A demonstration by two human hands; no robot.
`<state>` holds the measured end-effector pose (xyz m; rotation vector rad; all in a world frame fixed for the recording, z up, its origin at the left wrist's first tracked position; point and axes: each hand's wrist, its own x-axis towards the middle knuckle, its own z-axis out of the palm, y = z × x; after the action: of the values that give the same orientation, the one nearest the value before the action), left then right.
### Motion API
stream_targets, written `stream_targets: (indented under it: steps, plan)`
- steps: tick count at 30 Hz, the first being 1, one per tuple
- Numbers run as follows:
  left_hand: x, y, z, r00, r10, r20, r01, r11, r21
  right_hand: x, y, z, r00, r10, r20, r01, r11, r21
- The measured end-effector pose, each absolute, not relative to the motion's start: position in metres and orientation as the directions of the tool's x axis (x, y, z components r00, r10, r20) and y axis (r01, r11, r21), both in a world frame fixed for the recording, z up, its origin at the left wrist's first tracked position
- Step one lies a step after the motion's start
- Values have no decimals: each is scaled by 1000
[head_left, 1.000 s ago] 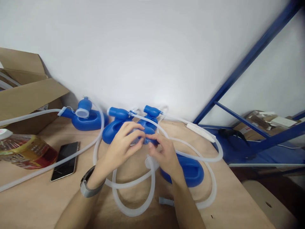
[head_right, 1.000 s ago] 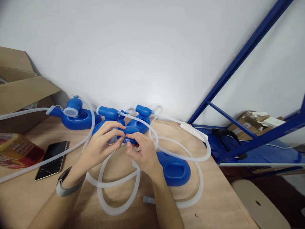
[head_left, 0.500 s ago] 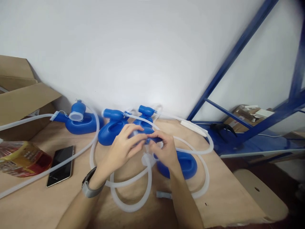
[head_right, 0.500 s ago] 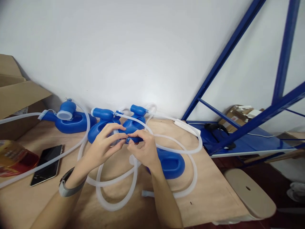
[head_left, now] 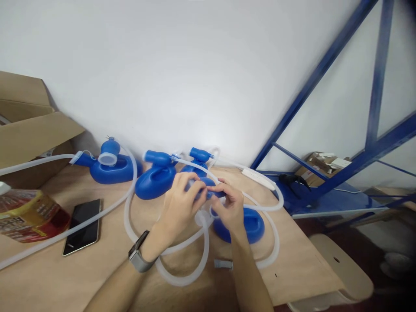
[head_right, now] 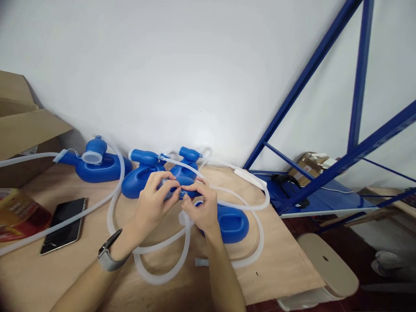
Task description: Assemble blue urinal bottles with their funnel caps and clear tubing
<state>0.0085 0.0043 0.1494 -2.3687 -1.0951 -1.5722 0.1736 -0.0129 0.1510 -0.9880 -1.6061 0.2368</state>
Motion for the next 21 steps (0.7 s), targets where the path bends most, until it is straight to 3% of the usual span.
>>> stream_targets:
  steps: [11, 16, 21]
  plan:
    - [9, 19, 137, 99, 415, 904, 648, -717, 258, 156, -6, 153, 47, 613, 788, 541, 648, -536]
    - [-7, 34, 144, 233, 355, 905, 445, -867, 225, 158, 1, 150, 54, 639, 767, 509, 644, -571]
    - [-16, 33, 153, 433, 371, 821, 360, -907, 220, 170, 8, 147, 101, 736, 669, 372, 596, -712]
